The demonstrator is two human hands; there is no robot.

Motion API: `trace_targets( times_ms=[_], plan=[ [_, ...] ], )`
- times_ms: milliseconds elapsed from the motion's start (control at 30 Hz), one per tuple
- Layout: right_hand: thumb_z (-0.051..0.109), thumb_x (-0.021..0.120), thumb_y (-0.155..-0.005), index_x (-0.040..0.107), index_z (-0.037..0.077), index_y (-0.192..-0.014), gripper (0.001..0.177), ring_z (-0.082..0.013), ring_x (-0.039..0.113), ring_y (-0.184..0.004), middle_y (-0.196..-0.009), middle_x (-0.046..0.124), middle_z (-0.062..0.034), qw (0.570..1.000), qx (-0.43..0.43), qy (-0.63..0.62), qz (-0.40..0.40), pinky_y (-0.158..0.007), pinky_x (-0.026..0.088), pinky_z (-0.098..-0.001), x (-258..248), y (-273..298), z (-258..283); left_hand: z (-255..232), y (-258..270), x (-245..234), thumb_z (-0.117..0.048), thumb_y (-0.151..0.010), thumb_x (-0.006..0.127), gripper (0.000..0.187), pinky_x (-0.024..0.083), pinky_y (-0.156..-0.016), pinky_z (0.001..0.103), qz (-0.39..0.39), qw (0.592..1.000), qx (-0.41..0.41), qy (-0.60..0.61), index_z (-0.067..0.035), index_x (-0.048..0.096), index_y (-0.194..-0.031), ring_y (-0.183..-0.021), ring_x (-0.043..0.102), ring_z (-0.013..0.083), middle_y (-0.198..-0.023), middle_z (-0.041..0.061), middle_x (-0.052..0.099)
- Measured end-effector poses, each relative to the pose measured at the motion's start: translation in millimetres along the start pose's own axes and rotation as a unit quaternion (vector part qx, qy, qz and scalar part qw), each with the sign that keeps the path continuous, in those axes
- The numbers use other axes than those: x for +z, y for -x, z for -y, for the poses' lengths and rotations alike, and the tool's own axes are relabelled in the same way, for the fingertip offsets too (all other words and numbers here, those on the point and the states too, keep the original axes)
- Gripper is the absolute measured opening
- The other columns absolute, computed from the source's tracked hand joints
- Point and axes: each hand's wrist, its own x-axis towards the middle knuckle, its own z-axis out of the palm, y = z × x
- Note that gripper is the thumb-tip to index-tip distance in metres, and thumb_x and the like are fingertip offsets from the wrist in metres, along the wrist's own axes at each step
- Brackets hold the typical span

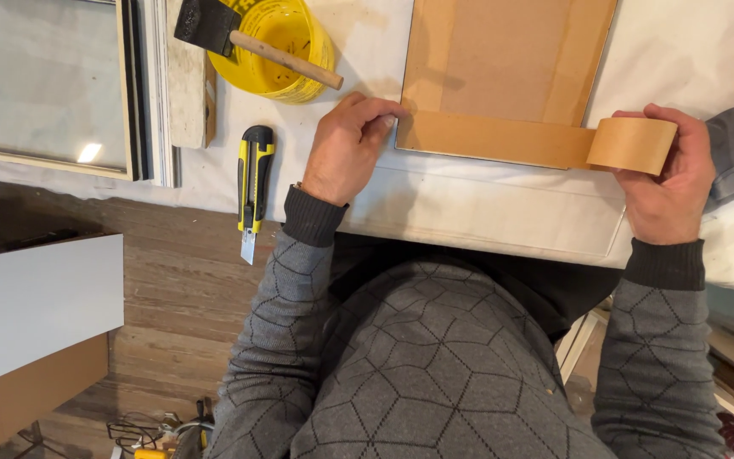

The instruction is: Assembling and taping the backing of a picture frame using tape and a brush.

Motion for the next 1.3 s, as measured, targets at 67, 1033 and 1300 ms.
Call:
trace_targets(
  times_ms=[67, 1033, 1300],
  plan=[
    [-0.017, 0.068, -0.097, 0.046, 0.0, -0.143, 0.054, -0.0196, 0.062, -0.127, -0.14, 0.066, -0.0161, 1.0, 0.0, -0.009, -0.001, -0.117, 0.053, -0.0341, 0, 0, -2, -3, 0, -1, -0.005, -0.099, 0.065, 0.016, 0.051, -0.07, 0.031, 0.001, 1.0, -0.004, 0.002, -0.009, 0.076, -0.11, -0.076, 0.059, 0.0189, -0.088, 0.006, 0.06],
    [-0.009, 0.075, -0.095, 0.052, 0.0, -0.14, 0.051, -0.0201, 0.064, -0.13, -0.137, 0.065, -0.013, 0.997, -0.006, 0.076, -0.003, -0.117, 0.054, -0.0361, 5, 3, 14, -21, 1, 1, 0.001, -0.087, 0.079, 0.028, 0.054, -0.066, 0.029, 0.025, 0.998, 0.008, -0.06, -0.006, 0.072, -0.112, -0.073, 0.062, 0.0154, -0.091, 0.005, 0.061],
    [-0.008, 0.076, -0.095, 0.051, 0.002, -0.149, 0.06, -0.0218, 0.065, -0.132, -0.142, 0.065, -0.0141, 0.99, -0.035, 0.135, 0.015, -0.114, 0.055, -0.0348, 5, 0, 21, -22, 1, 3, 0.001, -0.088, 0.078, 0.027, 0.053, -0.064, 0.028, 0.023, 0.998, -0.009, -0.062, -0.006, 0.071, -0.113, -0.07, 0.06, 0.0125, -0.089, 0.003, 0.06]
  ],
)
